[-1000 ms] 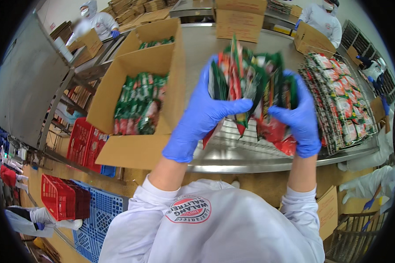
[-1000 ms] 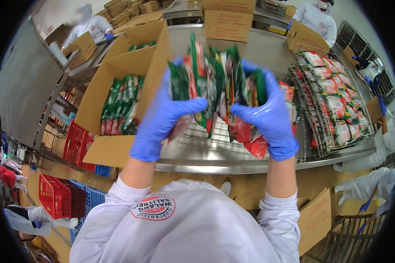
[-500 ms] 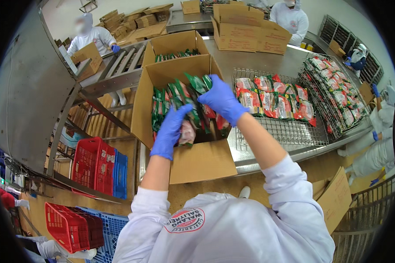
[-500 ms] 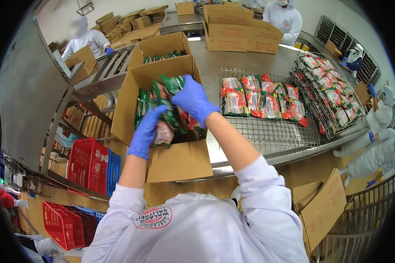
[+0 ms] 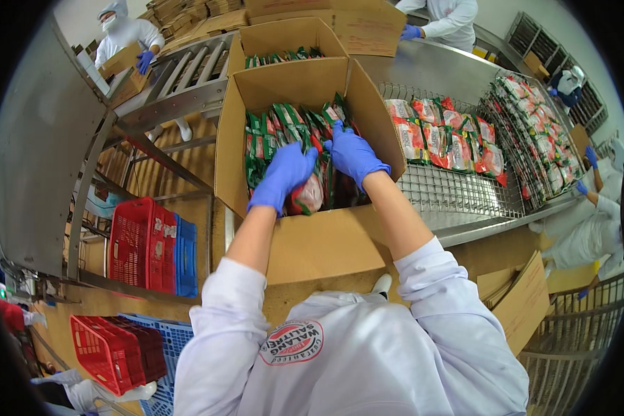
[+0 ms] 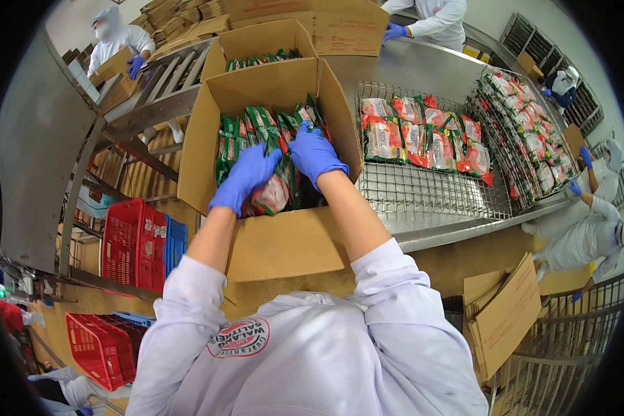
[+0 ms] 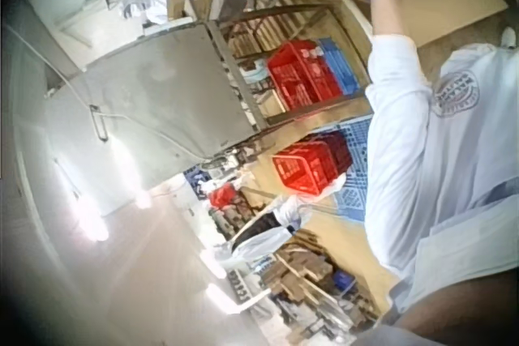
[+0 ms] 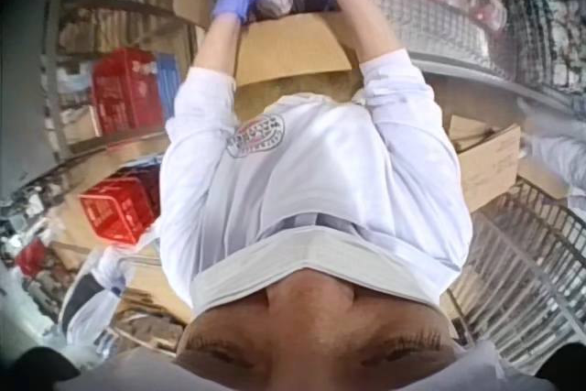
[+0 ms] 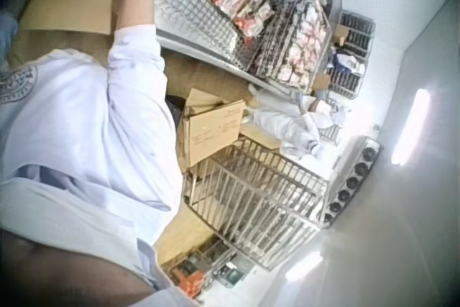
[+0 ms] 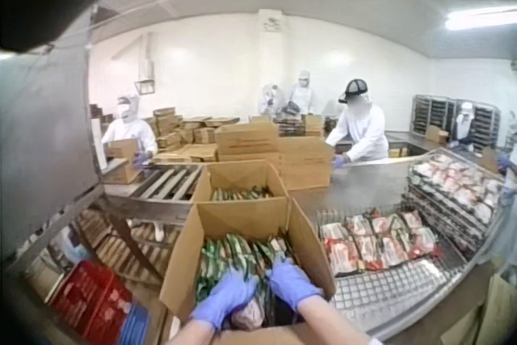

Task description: The person repeatedly transfers prepackaged food items from wire baskets into cardboard boxes on a stainless steel conveyor table. They handle the packages by hand, arranging them in rows within the boxes. Other workers in protective gear are visible in the background performing similar tasks.

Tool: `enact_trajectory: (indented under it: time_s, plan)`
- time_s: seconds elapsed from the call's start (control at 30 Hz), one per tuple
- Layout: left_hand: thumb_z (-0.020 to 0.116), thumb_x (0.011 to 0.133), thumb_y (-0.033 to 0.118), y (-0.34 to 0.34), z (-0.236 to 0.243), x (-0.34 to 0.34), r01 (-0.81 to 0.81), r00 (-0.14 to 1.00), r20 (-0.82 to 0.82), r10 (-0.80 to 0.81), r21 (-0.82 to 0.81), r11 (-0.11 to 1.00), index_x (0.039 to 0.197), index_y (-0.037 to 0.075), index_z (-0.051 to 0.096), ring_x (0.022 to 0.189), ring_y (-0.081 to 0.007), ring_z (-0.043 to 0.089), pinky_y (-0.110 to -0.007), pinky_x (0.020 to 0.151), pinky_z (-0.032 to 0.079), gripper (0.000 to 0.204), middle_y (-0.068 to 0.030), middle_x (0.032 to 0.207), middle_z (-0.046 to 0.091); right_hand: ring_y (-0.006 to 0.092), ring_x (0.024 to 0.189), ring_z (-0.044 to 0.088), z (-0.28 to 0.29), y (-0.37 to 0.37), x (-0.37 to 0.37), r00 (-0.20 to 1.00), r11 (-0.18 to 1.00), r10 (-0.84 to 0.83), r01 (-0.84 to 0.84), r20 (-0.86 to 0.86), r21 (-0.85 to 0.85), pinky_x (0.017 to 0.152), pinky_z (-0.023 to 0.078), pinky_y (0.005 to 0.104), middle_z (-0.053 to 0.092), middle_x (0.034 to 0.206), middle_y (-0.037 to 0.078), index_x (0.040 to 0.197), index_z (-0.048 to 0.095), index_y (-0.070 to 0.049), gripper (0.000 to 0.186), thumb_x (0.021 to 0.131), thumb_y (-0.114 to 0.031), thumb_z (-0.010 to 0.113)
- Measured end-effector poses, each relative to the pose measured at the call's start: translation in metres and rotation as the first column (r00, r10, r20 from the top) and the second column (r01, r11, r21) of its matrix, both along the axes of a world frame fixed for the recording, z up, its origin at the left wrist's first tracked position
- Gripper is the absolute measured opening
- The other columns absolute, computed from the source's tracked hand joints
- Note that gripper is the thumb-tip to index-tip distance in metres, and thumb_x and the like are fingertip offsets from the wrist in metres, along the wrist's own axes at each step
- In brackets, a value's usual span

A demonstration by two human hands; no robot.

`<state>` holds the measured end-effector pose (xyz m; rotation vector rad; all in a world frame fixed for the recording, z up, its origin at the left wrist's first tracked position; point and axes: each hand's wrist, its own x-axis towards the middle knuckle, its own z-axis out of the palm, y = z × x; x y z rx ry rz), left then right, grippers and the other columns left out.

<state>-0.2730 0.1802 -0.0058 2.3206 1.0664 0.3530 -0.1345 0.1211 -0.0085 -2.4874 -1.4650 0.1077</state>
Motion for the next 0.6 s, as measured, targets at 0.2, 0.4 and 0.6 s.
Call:
enact_trajectory:
  time_s: [0.2, 0.4, 0.6]
  plan:
    - [0.046, 0.083, 0.032, -0.023, -0.024, 0.02, -0.118, 0.983, -0.139, 0.119, 0.017, 0.993, 0.127, -0.006, 0.032, 0.083, -0.0392, 0.059, -0.045, 0.075, 0.047, 0.06, -0.0275, 0.09, 0.059, 0.0387, 0.087, 0.059, 0.002, 0.018, 0.016, 0.988, 0.985, 0.152, -0.153, -0.023, -0.083, 0.078, 0.047, 0.0434, 0.06, 0.094, 0.024, 0.103, 0.057, 0.0, 0.03, 0.078, -0.013, 0.047]
    - [0.048, 0.075, 0.016, -0.012, -0.06, 0.024, -0.041, 0.978, -0.199, 0.067, 0.132, 0.99, 0.133, -0.008, 0.014, 0.072, -0.0372, 0.061, -0.045, 0.065, 0.048, 0.071, -0.0244, 0.08, 0.062, 0.0395, 0.08, 0.057, 0.027, -0.034, -0.005, 0.997, 0.937, 0.07, -0.069, 0.009, 0.343, 0.07, 0.046, 0.046, 0.059, 0.084, 0.023, 0.099, 0.052, -0.001, 0.021, 0.083, -0.014, 0.049]
    - [0.057, 0.076, 0.037, -0.053, 0.003, 0.002, 0.111, 0.993, -0.05, -0.105, 0.155, 0.982, 0.134, -0.002, 0.018, 0.074, -0.0392, 0.06, -0.046, 0.066, 0.047, 0.081, -0.026, 0.081, 0.06, 0.0362, 0.067, 0.058, 0.03, -0.109, -0.022, 0.988, 0.876, 0.153, -0.144, 0.018, 0.461, 0.06, 0.047, 0.0434, 0.059, 0.075, 0.02, 0.102, 0.052, -0.003, 0.024, 0.084, -0.018, 0.051]
